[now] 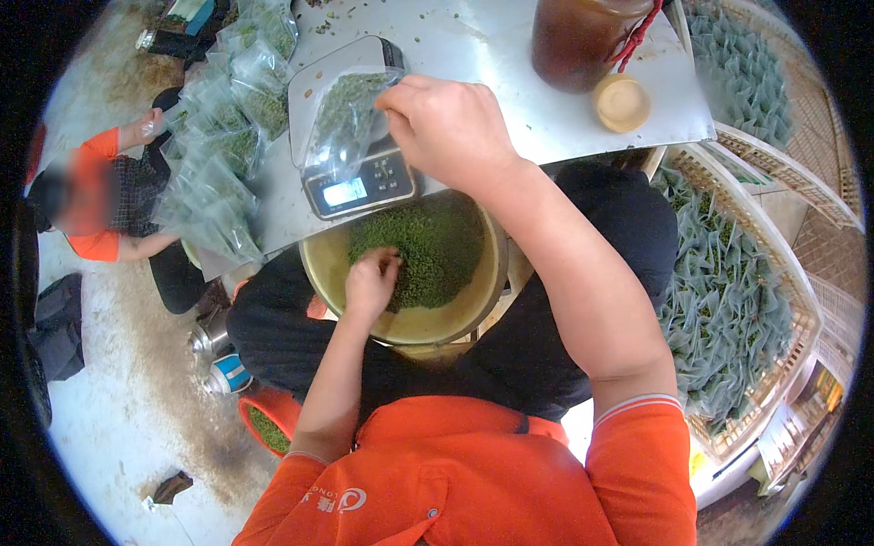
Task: The person scoops green tea leaves from a bowl into small plastic bags, weighs each bag on a digital scale, and places the filled bags into a basket. The person repeats this process continuously.
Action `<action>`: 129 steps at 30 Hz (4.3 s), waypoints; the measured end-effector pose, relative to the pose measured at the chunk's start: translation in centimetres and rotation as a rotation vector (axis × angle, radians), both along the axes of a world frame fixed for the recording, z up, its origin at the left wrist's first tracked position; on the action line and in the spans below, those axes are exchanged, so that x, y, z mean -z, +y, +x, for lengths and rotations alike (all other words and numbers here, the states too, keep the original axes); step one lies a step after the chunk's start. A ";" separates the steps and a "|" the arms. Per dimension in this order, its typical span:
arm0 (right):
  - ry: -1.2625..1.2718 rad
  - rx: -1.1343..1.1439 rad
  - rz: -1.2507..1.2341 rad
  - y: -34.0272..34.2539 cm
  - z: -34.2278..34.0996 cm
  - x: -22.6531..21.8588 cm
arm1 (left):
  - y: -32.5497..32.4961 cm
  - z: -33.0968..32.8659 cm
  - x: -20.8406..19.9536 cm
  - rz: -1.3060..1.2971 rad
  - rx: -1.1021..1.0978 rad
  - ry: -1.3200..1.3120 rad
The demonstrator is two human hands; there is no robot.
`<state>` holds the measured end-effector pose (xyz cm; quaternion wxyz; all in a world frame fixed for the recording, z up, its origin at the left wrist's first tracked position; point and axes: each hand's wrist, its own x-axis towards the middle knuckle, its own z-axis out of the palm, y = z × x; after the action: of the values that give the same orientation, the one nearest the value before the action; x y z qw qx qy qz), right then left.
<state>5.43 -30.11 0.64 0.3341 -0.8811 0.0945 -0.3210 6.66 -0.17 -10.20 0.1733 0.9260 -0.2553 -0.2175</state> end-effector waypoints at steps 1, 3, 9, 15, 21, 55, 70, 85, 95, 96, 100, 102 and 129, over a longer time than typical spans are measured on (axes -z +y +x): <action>0.004 -0.003 0.000 0.0 0.0 0.1 | -0.3 0.5 0.2 -0.032 -0.022 -0.042; 0.014 -0.004 0.000 0.1 0.0 0.0 | -0.9 1.6 0.8 -0.097 -0.066 -0.127; 0.034 -0.014 -0.001 0.1 0.2 -0.3 | -1.2 2.8 4.2 -0.067 -0.065 -0.176; 0.065 -0.023 0.011 0.1 -0.1 -0.3 | 0.3 1.8 0.1 -0.426 -0.538 0.613; 0.400 -0.575 0.461 1.9 -2.0 -1.0 | 1.4 -0.3 -6.3 -0.787 -0.791 1.004; 1.095 -1.136 0.968 2.3 -3.1 -3.8 | -0.5 0.3 -14.3 -1.050 -0.546 1.065; 1.129 -0.952 0.791 2.7 -3.2 -2.3 | -4.5 3.0 -13.4 -1.037 -0.566 0.232; 1.222 -0.968 0.472 5.6 -2.3 1.4 | -9.1 4.6 -12.6 -0.533 -0.003 -0.585; 1.048 -0.884 0.141 6.9 -2.9 2.4 | -2.8 0.7 -13.2 -0.571 -0.239 -0.148; 1.036 -0.876 0.133 7.0 -2.9 2.2 | -2.7 0.6 -13.3 -0.568 -0.244 -0.136; 0.905 -0.827 0.077 7.5 -3.7 2.3 | -2.5 0.5 -12.9 -0.609 -0.262 -0.119; 0.834 -0.773 0.113 7.8 -4.4 2.0 | -2.6 0.6 -12.9 -0.615 -0.264 -0.115; -0.172 -0.041 0.029 5.3 -0.2 -3.7 | -9.2 4.5 -21.4 -0.112 0.444 -0.651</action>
<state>5.24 -24.82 4.30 0.3602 -0.8470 0.0521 -0.3874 11.17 -9.32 11.20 0.0825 0.8579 -0.5023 0.0695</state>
